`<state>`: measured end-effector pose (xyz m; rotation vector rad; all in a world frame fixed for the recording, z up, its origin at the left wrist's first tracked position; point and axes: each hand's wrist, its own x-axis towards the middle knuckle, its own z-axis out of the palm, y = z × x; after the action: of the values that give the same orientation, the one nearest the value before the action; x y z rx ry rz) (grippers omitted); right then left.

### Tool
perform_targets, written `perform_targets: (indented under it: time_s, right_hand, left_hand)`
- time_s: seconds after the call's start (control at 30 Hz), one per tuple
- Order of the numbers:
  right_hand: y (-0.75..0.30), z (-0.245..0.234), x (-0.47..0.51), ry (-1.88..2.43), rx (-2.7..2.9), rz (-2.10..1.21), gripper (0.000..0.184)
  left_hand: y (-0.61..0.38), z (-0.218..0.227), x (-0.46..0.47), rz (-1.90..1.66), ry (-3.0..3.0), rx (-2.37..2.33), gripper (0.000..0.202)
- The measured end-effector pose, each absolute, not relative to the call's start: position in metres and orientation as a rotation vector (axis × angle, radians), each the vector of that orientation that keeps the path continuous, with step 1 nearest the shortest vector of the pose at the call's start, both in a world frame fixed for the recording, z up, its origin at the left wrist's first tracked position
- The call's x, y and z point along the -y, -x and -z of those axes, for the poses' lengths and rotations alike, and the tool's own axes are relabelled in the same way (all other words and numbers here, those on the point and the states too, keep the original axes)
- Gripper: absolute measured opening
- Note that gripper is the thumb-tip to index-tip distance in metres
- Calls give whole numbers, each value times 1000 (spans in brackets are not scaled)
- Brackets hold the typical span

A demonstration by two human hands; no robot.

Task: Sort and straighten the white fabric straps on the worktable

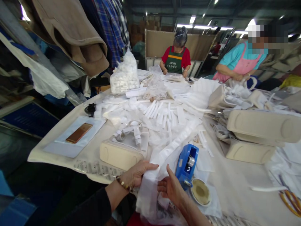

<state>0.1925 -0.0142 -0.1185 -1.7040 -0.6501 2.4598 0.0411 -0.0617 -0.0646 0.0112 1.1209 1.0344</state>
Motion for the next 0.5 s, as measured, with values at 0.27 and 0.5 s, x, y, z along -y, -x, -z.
perform_targets:
  time_s: [0.27, 0.5]
  right_hand:
    - [-218, 105, 33, 1462, 1076, -1785, 63]
    - [-189, 107, 17, 1451, 918, -2405, 62]
  left_hand:
    - [-35, 68, 68, -1014, 21, -993, 37]
    - [-48, 66, 68, -946, -114, -1111, 51]
